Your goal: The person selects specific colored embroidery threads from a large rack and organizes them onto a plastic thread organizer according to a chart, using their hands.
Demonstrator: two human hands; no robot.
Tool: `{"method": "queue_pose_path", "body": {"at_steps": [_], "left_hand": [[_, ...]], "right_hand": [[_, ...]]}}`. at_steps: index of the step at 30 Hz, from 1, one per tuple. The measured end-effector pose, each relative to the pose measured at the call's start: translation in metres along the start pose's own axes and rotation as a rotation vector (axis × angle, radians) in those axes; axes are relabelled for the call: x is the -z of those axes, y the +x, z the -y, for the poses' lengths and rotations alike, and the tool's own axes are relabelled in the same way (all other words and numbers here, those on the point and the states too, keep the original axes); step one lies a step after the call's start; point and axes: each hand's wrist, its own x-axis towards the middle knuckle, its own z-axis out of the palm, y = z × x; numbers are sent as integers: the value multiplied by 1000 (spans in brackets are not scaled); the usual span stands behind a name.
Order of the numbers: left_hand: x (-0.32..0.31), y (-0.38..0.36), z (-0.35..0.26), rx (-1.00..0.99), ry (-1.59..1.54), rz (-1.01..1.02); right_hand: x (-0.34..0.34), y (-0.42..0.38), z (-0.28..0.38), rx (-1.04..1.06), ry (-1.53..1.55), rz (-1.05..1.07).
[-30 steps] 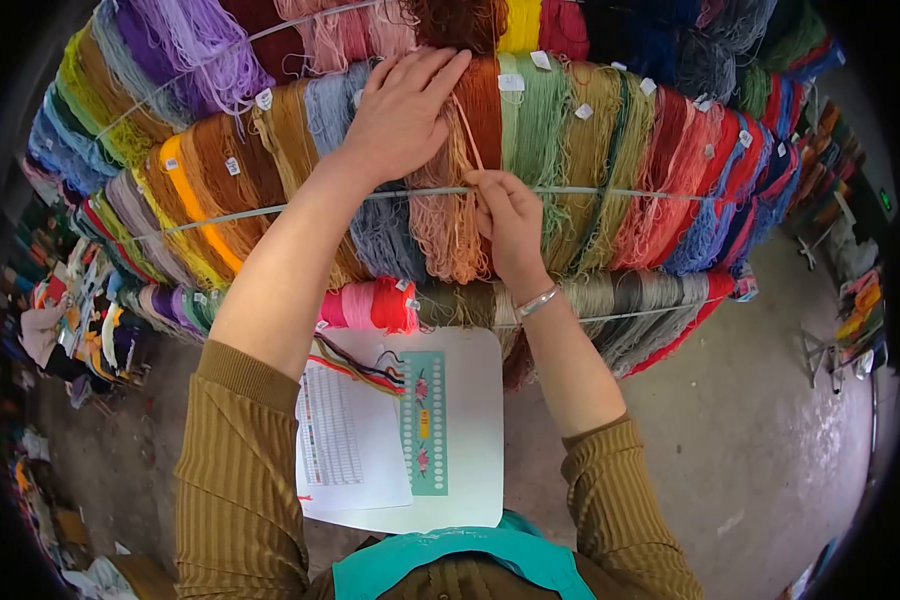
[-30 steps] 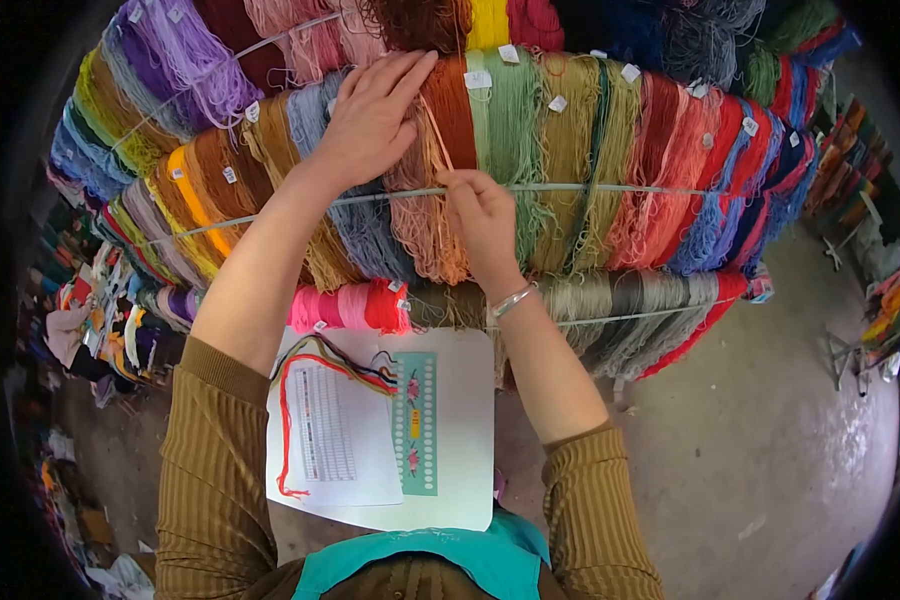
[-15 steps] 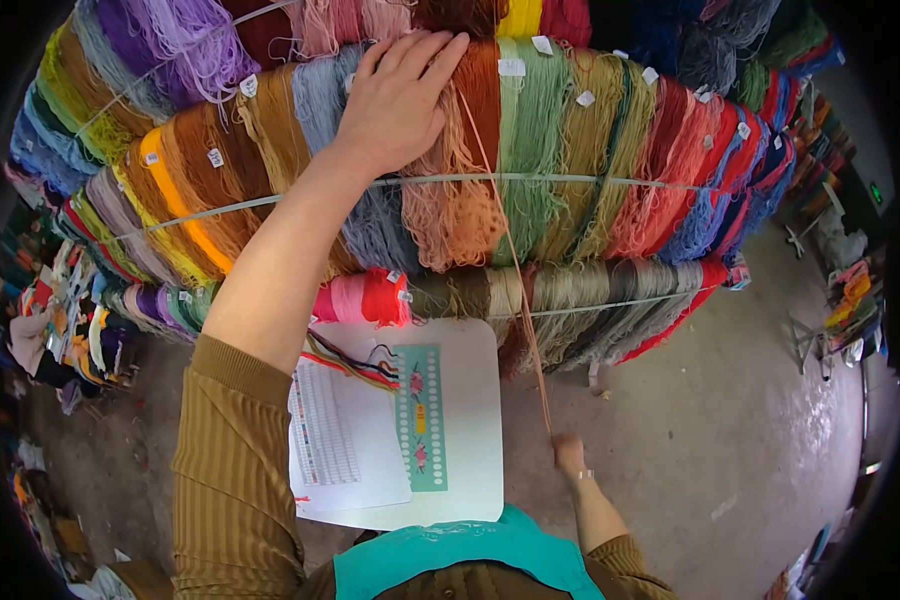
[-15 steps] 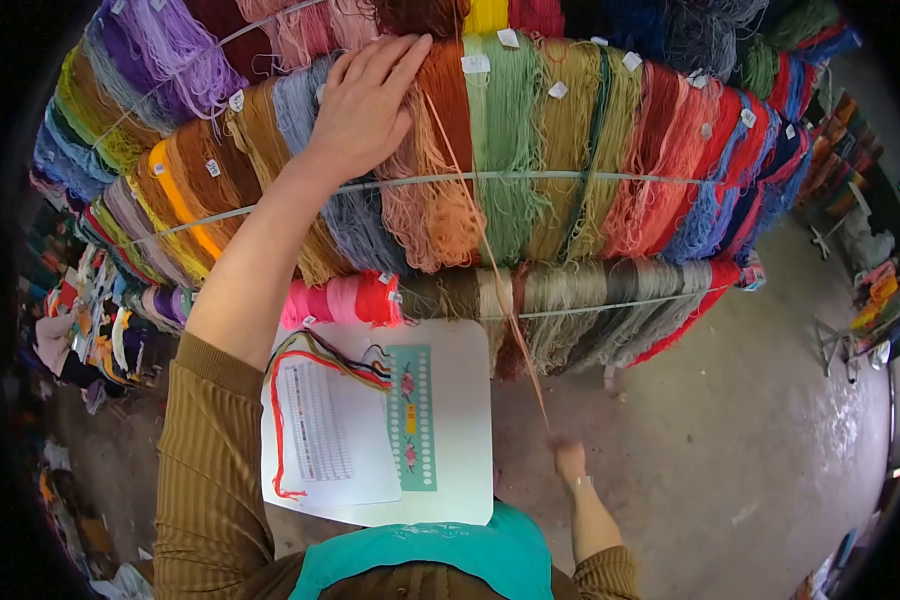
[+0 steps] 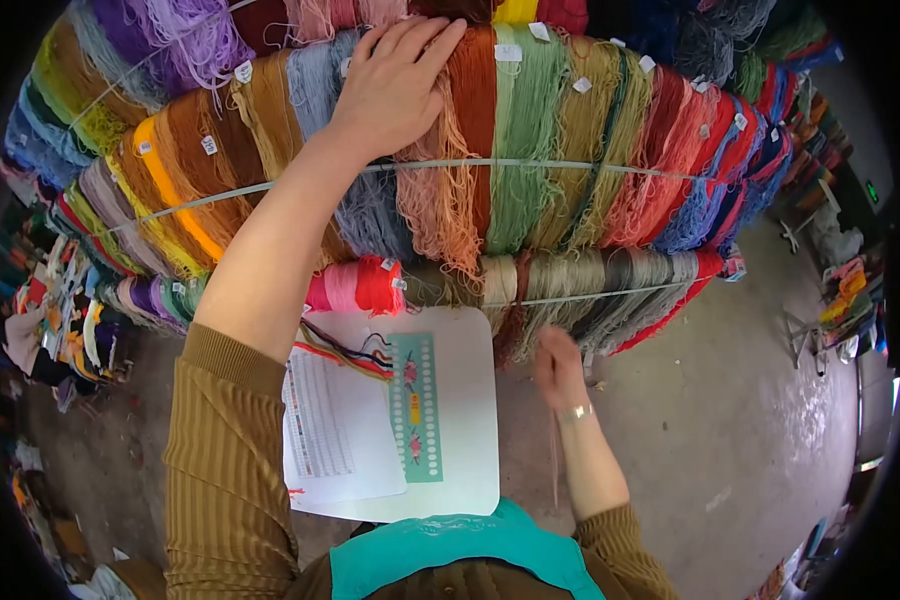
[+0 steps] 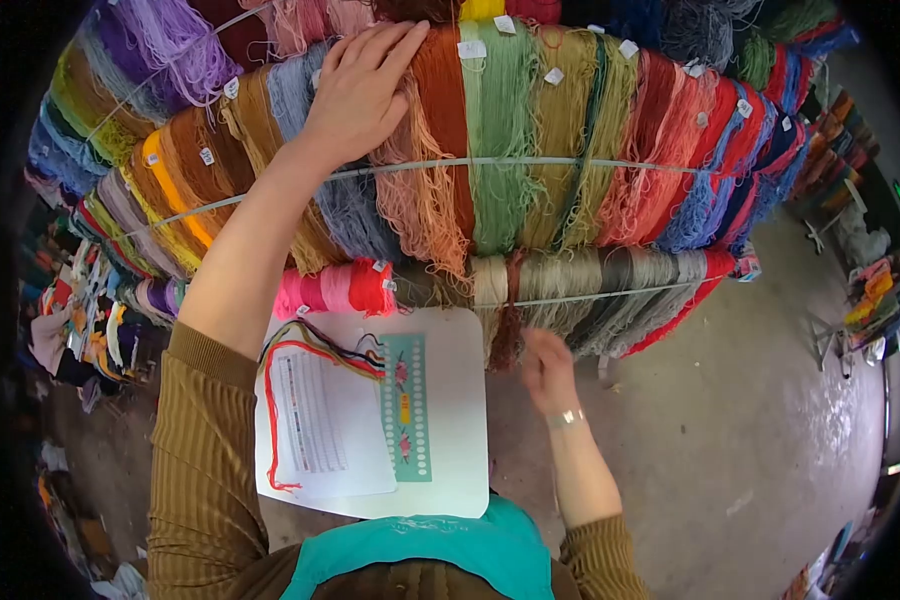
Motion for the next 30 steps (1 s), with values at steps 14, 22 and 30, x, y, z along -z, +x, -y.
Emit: {"method": "queue_pose_path", "body": {"at_steps": [14,22,30], "left_hand": [[-2,0,2,24,-68,29],[-5,-1,1,32,-29,-14],[-5,-3,1,36,-37,10]], "right_hand": [[-237,118,77,946,-816,-135],[-231,118,69,1049,-754,-101],[-224,104,79,593,-59,231]]}}
